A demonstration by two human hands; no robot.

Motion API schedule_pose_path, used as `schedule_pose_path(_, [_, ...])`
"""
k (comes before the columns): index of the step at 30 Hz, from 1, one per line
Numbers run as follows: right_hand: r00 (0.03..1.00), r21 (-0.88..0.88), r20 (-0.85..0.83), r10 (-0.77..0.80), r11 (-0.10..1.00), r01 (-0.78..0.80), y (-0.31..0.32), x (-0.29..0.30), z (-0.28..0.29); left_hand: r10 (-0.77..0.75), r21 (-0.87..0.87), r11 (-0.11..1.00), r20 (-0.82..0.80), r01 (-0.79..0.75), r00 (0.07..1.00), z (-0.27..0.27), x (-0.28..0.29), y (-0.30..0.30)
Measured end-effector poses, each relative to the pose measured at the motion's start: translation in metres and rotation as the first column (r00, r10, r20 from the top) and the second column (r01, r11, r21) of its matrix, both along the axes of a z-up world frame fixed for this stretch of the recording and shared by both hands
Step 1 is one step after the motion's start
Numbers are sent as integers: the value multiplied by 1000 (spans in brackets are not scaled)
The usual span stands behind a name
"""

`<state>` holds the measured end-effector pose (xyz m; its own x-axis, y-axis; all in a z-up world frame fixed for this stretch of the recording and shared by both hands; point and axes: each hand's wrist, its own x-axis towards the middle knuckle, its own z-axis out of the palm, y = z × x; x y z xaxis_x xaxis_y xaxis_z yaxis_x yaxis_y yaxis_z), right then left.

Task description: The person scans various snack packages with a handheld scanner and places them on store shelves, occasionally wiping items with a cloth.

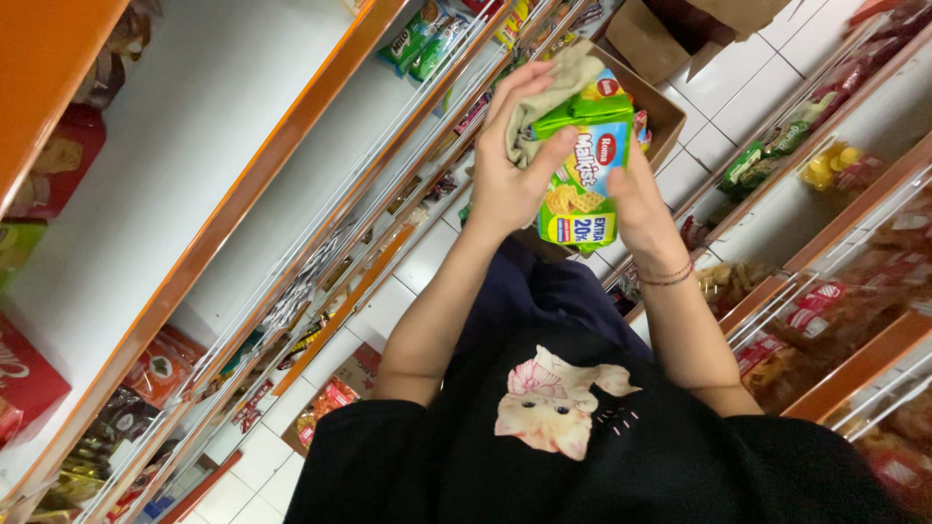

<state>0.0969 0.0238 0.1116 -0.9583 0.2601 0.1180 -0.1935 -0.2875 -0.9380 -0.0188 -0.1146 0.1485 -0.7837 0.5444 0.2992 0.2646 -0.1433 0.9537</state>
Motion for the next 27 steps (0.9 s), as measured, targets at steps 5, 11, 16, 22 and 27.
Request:
schedule_pose_path(5, [987, -280, 138, -80, 953, 117, 1, -6, -5, -23, -167, 985, -339, -36, 940, -7, 21, -11])
schedule_pose_path(11, [987, -532, 38, -158, 833, 154, 25, -4, -20, -118, -145, 987, -396, 65, 910, -53, 62, -37])
schedule_pose_path(16, [984, -527, -3, -180, 836, 151, 40, 1, -29, 164, 8, 983, 393, -182, 905, -83, 62, -40])
schedule_pose_path(22, [983, -378, 166, -83, 915, 141, 8, 6, -44, -246, 463, 886, 408, 33, 879, -48, 21, -21])
schedule_pose_path(27, [955, 21, 183, -232, 972, 232, 0, 3, -16, -34, -13, 999, 1, 34, 999, -8, 23, -18])
